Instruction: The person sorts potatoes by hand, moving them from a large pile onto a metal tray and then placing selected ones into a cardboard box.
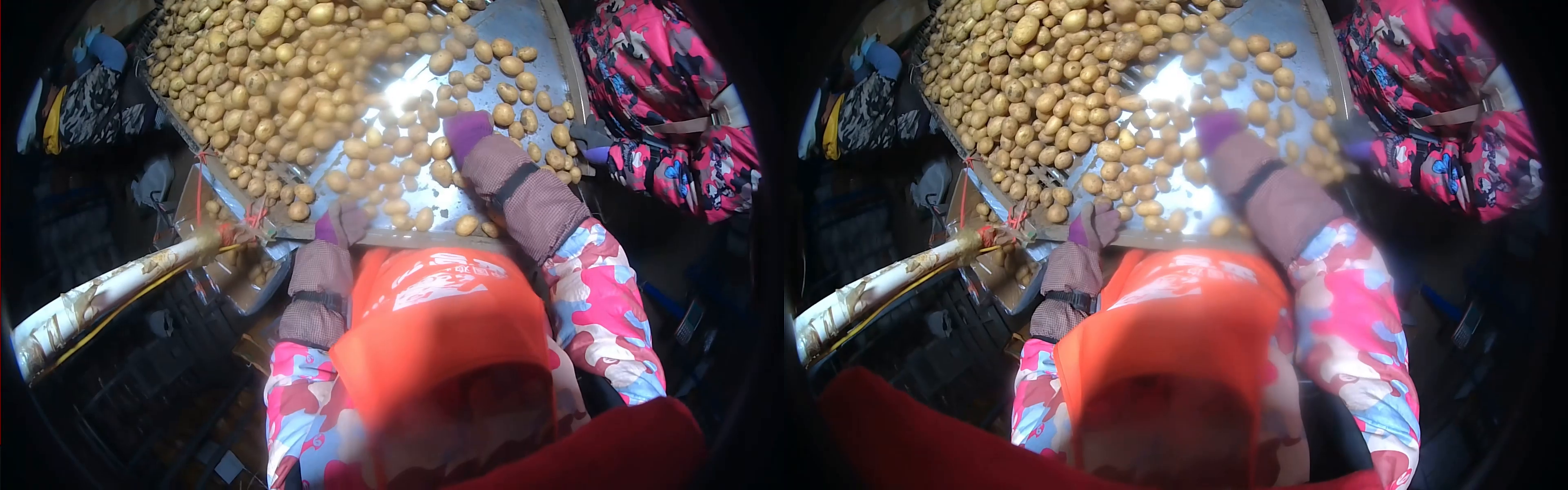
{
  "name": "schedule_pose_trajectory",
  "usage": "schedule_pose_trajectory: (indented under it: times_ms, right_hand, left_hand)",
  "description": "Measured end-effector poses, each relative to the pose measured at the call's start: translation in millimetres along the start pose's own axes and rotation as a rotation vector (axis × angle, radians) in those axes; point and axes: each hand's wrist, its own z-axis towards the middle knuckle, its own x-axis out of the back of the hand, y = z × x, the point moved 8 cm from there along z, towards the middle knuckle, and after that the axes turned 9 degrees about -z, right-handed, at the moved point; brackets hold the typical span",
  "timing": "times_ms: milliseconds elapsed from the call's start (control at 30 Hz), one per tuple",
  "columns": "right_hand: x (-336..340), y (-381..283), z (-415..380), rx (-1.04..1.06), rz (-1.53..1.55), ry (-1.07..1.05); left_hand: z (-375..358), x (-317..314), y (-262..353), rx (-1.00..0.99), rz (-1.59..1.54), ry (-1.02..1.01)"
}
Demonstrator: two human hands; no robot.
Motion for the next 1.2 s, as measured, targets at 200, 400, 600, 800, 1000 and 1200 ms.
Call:
schedule_pose_trajectory:
  times_ms: [200, 400, 600, 800, 1000, 1200]
  right_hand:
    - [27.7, 18.7, -6.9, -0.044, 0.513, 0.025]
    - [107.1, 3.4, 38.5, 0.076, 0.212, 0.062]
    - [85.9, -43.0, 87.7, 0.232, -0.01, -0.029]
    - [63.4, -44.1, 79.9, 0.254, -0.038, 0.021]
    - [34.7, -36.3, 57.5, 0.223, -0.093, 0.065]
    - [9.6, -28.5, 46.6, 0.145, -0.135, 0.165]
  left_hand:
    - [-7.3, -4.2, 5.9, 0.047, -0.004, 0.007]
    - [6.6, 9.0, -7.1, 0.071, 0.009, -0.036]
    - [16.6, 20.2, -13.3, 0.056, 0.014, -0.02]
    - [16.2, 19.4, -12.9, 0.034, 0.051, 0.032]
    - [7.6, 9.2, -5.5, 0.005, 0.076, -0.005]
    - [9.0, 6.9, -6.2, 0.002, 0.075, -0.02]
